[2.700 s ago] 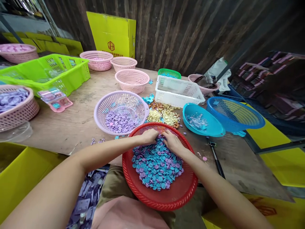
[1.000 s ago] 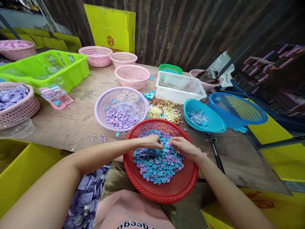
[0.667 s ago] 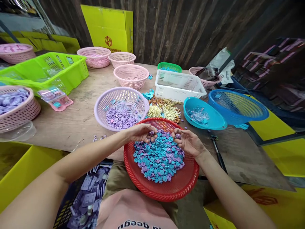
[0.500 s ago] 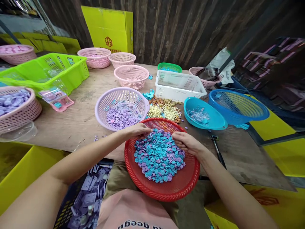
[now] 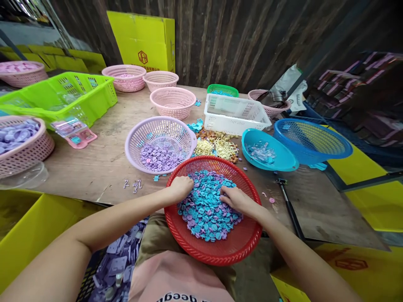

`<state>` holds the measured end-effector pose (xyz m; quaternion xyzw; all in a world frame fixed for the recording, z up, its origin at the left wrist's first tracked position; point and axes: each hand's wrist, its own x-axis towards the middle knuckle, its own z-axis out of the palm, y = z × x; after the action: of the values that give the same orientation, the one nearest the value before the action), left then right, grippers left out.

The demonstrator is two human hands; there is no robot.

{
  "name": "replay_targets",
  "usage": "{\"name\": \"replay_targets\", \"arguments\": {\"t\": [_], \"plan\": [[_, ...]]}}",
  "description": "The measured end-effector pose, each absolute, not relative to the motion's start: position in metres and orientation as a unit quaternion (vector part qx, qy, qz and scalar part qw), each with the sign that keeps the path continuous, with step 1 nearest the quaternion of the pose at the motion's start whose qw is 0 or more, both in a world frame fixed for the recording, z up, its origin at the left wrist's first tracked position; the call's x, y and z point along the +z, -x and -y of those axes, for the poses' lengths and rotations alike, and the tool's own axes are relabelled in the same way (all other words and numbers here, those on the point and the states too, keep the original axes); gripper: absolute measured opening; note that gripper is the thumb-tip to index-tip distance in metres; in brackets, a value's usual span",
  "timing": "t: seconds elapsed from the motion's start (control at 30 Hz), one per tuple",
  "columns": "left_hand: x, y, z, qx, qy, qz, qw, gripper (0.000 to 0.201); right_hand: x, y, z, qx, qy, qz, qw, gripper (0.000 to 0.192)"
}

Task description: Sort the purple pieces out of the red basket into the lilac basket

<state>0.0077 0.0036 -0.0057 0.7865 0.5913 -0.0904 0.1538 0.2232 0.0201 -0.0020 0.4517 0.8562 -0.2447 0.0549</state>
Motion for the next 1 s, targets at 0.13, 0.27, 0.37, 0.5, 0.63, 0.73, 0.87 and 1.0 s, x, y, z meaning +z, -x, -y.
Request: {"name": "replay_targets", "arguments": {"t": [0.13, 0.27, 0.37, 0.5, 0.63, 0.73, 0.87, 1.0], "plan": [[-0.004, -0.007, -0.006, -0.056, -0.768, -0.616, 0.169, 0.015, 0.005, -0.227, -0.023, -0.519, -0.476, -0.708, -0.055, 0.017], [0.012, 0.005, -0.01, 0.078, -0.72, -0.544, 0.425, 0.013, 0.017, -0.226, -0.03, -0.761, -0.424, -0.468, -0.145, 0.024], [0.026, 0.018, -0.013, 0.184, -0.52, -0.426, 0.717, 0.016, 0.018, -0.214, -0.038, -0.764, -0.422, -0.468, -0.139, 0.025], [0.034, 0.027, -0.017, 0.274, -0.318, -0.324, 0.848, 0.013, 0.005, -0.178, -0.042, -0.537, -0.492, -0.684, -0.058, 0.02], [0.032, 0.026, -0.013, 0.297, -0.332, -0.366, 0.817, 0.012, -0.009, -0.143, -0.032, -0.225, -0.517, -0.825, 0.031, 0.019], [0.026, 0.02, -0.006, 0.246, -0.451, -0.45, 0.73, 0.019, -0.013, -0.131, -0.027, -0.164, -0.512, -0.838, 0.09, 0.021], [0.013, 0.006, 0.007, 0.086, -0.696, -0.536, 0.47, 0.031, -0.011, -0.137, -0.033, -0.207, -0.505, -0.835, 0.067, 0.013], [0.003, -0.015, 0.023, -0.057, -0.81, -0.549, 0.199, 0.015, -0.004, -0.158, -0.044, -0.505, -0.485, -0.713, -0.022, 0.023]]}}
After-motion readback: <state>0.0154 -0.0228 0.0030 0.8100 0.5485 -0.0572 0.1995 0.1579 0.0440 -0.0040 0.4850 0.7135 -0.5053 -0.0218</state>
